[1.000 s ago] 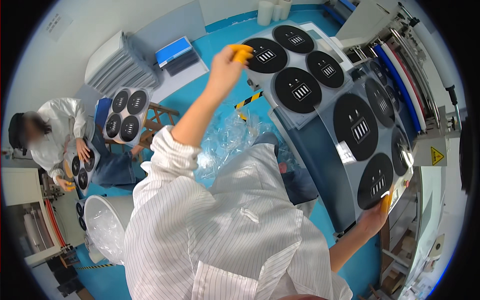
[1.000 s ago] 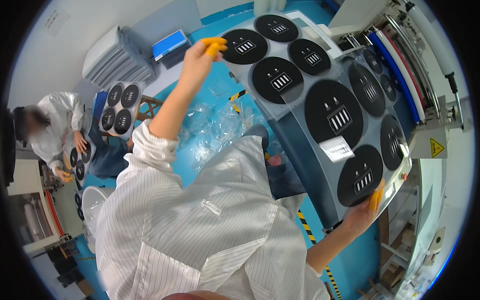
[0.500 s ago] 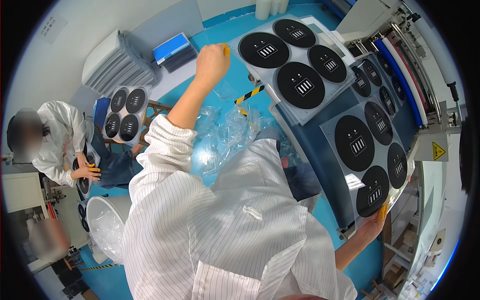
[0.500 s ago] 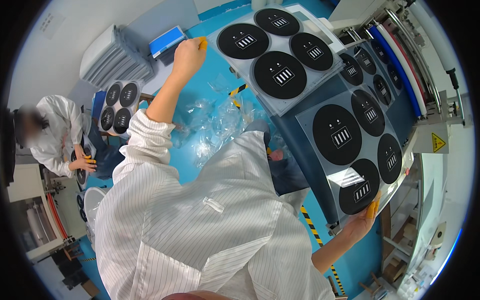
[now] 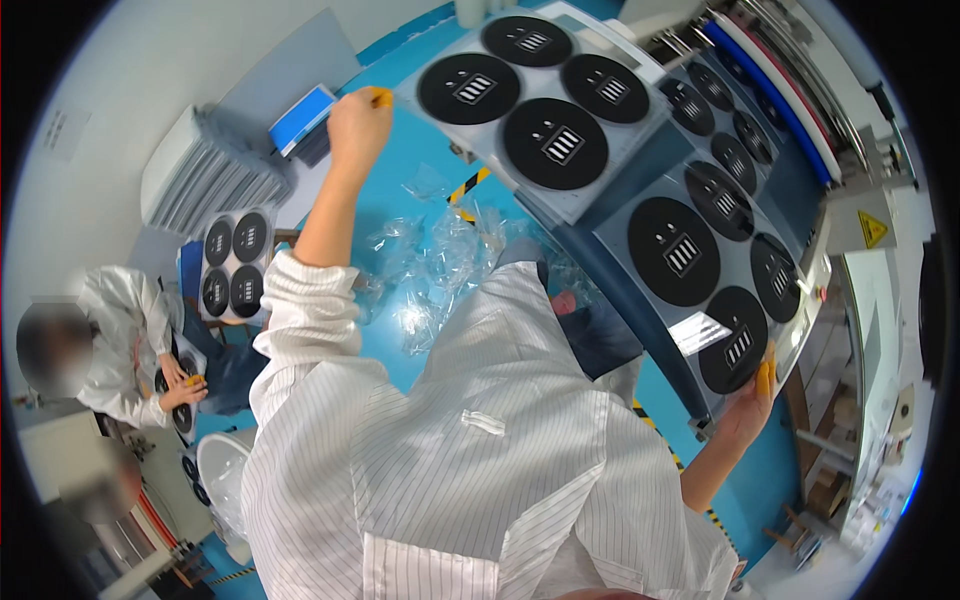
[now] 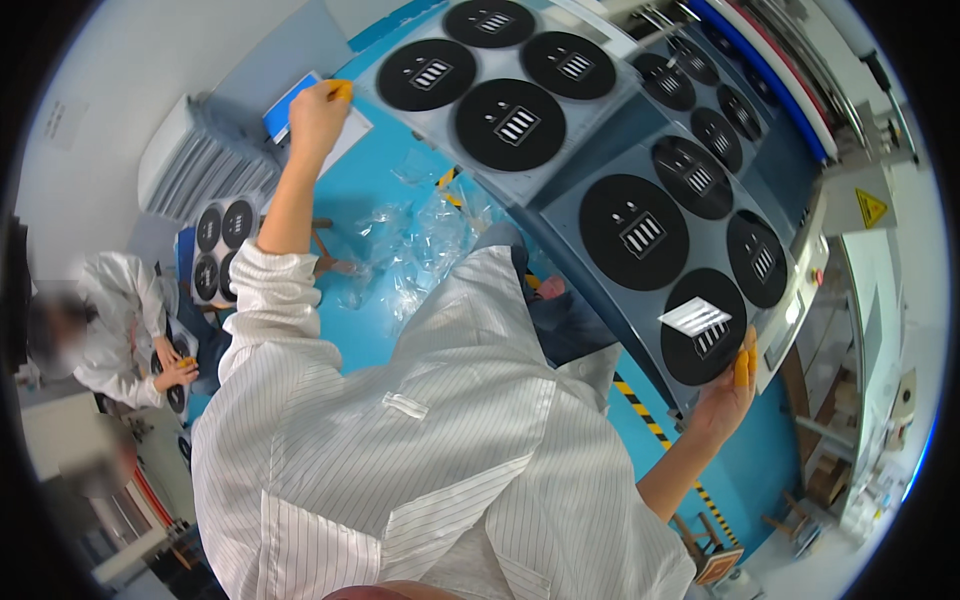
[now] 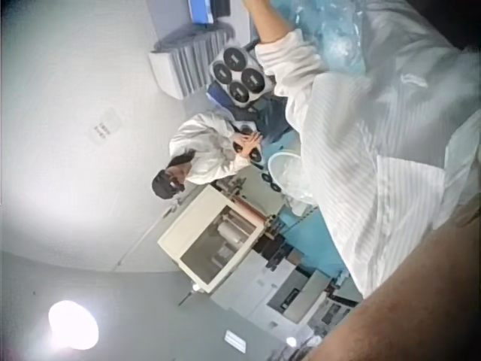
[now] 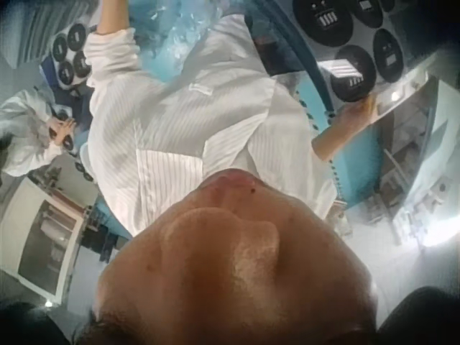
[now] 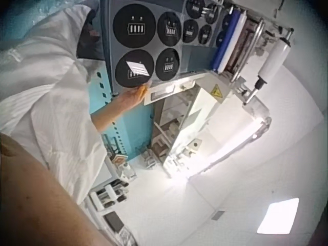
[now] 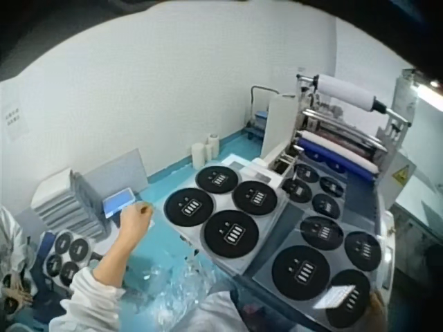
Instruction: The person sorts and moves component sheets containing circular components by hand, taking them from a conveyor belt and placing them into a white bin.
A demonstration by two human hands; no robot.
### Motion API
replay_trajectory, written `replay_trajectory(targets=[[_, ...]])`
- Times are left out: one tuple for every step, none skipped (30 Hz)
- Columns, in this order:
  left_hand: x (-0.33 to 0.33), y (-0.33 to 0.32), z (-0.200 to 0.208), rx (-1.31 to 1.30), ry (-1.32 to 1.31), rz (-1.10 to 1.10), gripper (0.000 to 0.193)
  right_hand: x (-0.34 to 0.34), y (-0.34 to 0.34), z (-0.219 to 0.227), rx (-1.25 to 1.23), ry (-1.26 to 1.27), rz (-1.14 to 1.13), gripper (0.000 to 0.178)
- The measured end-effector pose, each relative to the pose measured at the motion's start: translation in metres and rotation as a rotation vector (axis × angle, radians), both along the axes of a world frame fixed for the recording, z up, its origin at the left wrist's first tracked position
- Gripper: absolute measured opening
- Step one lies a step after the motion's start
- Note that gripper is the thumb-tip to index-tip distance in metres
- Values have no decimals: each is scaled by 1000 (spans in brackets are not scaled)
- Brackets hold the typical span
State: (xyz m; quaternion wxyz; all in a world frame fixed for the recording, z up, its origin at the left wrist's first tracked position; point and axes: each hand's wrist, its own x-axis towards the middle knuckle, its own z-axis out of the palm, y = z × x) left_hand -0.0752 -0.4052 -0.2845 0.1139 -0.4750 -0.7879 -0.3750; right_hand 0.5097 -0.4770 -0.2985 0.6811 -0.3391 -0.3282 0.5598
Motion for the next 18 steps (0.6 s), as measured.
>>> replay_trajectory(targets=[[-1, 0, -1, -4, 2, -27, 17, -8, 0, 4, -33, -19, -35, 37], [-2, -1, -2, 17, 4, -44, 18, 6, 1, -5, -29, -21, 0, 40], [-1, 1, -3, 38, 7, -69, 19, -2, 2, -4, -47, -46, -76, 41], [-1, 2, -3, 34, 9, -101, 19, -7, 1, -2, -70, -75, -90, 41], [-3, 2, -3, 15, 28, -68, 20, -8, 0, -2, -94, -103, -105, 40], [-4, 2, -3, -4, 48, -31, 21, 4, -1, -13, -74, -56, -54, 40], [-4, 3, -4, -9, 53, -62, 21, -5, -1, -8, -76, -67, -80, 40], [-4, 4, -4, -20, -6, -54, 21, -9, -3, -7, -93, -72, -106, 40], [-4, 5, -5, -34, -64, -43, 22, -10, -4, -7, -111, -77, -130, 40], [-3, 5, -4, -42, -55, -72, 22, -9, -5, -10, -89, -69, -101, 40], [-3, 6, -4, -71, -45, -72, 22, -8, -5, -13, -66, -61, -71, 39], [-4, 7, -3, -99, -33, -69, 22, -7, -5, -16, -70, -43, -63, 32], [-6, 9, -3, -104, -20, -93, 22, -12, -5, -14, -75, -31, -88, 32], [-9, 11, -5, -129, -59, -109, 21, -20, -5, -10, -115, -70, -112, 31], [-13, 14, -7, -153, -96, -124, 21, -25, -4, -10, -155, -107, -136, 31], [-15, 17, -7, -134, -130, -156, 21, -24, -5, -10, -207, -141, -151, 30], [-18, 20, -6, -137, -115, -182, 21, -28, -6, -9, -210, -126, -177, 30], [-15, 25, -2, -178, -274, -185, 21, -37, -6, -4, -239, -190, -179, 30]])
